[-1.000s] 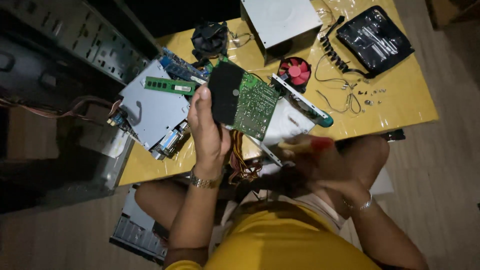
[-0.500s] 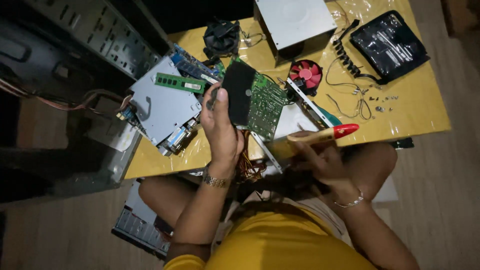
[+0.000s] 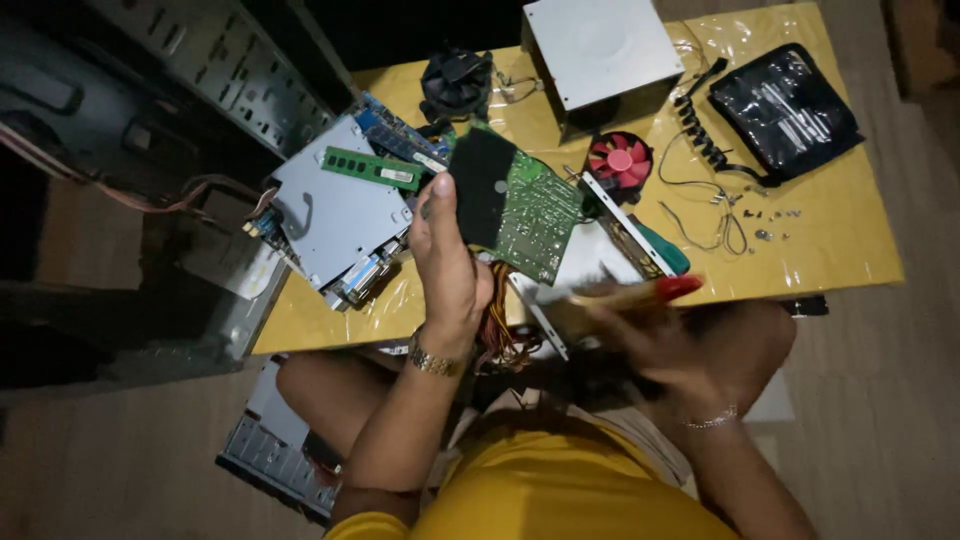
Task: Disassembling and cleaning a computer power supply unit using a screwdriver and brush
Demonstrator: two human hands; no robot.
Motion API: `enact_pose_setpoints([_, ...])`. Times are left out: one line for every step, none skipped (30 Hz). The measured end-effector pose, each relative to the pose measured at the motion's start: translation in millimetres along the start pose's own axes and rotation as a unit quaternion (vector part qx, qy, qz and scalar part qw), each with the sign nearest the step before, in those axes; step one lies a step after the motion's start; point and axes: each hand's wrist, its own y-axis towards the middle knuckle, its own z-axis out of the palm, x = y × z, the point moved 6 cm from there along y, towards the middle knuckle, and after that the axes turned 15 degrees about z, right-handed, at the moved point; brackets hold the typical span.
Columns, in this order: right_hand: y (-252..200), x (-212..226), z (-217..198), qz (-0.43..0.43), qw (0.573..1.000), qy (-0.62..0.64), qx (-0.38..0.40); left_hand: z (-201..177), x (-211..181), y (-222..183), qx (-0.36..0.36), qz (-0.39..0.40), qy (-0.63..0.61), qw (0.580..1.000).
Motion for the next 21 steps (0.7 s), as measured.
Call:
enact_pose_setpoints([-17, 11, 14, -0.122, 0.883, -0.432, -0.141, -1, -1, -1, -0.005, -0.001, -0.002, 1.000])
enact_pose_setpoints([-33, 11, 38, -0.215, 0.558, -0.763, -0.245, -1, -2, -1, -0.008, -0.003, -0.005, 1.000])
enact_pose_setpoints([-37, -12, 49, -0.214, 0.557, -0.764, -0.245, -3, -4, -3, -0.010, -0.002, -0.004, 1.000])
enact_pose_setpoints([-52, -26, 71, -0.317, 0.355, -0.802, -0.362, -3, -6, -4, -0.023, -0.002, -0.007, 1.000])
enact_pose_setpoints([-68, -48, 95, -0.400, 0.129, -0.786, -0.454, -3, -7, -5, -0.035, -0.002, -0.010, 0.999])
enact_pose_setpoints([-74, -50, 88, -0.402, 0.127, -0.786, -0.453, -11, -13, -6, -0.035, -0.001, -0.013, 0.999])
enact_pose_setpoints([-78, -67, 90, -0.484, 0.130, -0.809, -0.307, -11, -17, -7, 0.033, -0.004, -0.026, 0.999])
enact_pose_setpoints([-89, -86, 87, -0.554, 0.132, -0.807, -0.156, -12, -22, -11, 0.102, -0.009, -0.035, 0.994])
enact_pose_setpoints([-77, -71, 65, -0.553, 0.132, -0.808, -0.157, -13, -26, -15, 0.101, -0.010, -0.035, 0.994])
enact_pose_setpoints([-77, -73, 46, -0.631, 0.145, -0.762, 0.029, -16, -30, -18, 0.085, -0.004, -0.023, 0.996])
enact_pose_setpoints([-82, -70, 21, -0.682, 0.153, -0.682, 0.213, -19, -35, -21, 0.069, 0.002, -0.012, 0.998])
enact_pose_setpoints([-92, -63, 13, -0.683, 0.153, -0.683, 0.211, -23, -34, -24, 0.069, 0.000, -0.011, 0.998])
enact_pose_setpoints([-90, -57, 6, -0.617, 0.159, -0.747, 0.189, -28, -34, -27, 0.053, 0.005, -0.021, 0.998])
enact_pose_setpoints([-88, -50, -3, -0.546, 0.163, -0.805, 0.165, -33, -35, -29, 0.036, 0.010, -0.033, 0.999])
enact_pose_setpoints([-83, -49, 19, -0.547, 0.162, -0.805, 0.165, -34, -38, -31, 0.036, 0.009, -0.033, 0.999])
enact_pose_setpoints([-82, -59, 38, -0.499, 0.154, -0.802, 0.289, -33, -42, -32, 0.043, 0.009, -0.043, 0.998])
enact_pose_setpoints([-83, -68, 55, -0.441, 0.143, -0.787, 0.407, -32, -46, -34, 0.049, 0.008, -0.053, 0.997])
enact_pose_setpoints([-93, -91, 41, -0.443, 0.140, -0.787, 0.407, -34, -46, -36, 0.052, 0.008, -0.055, 0.997])
enact_pose_setpoints([-90, -82, 39, -0.514, 0.289, -0.797, 0.134, -37, -47, -37, 0.052, 0.013, -0.059, 0.997])
enact_pose_setpoints([-97, -68, 18, -0.529, 0.408, -0.728, -0.152, -38, -48, -39, 0.053, 0.019, -0.063, 0.996])
enact_pose_setpoints([-97, -51, 9, -0.532, 0.406, -0.728, -0.150, -42, -46, -42, 0.056, 0.020, -0.066, 0.996])
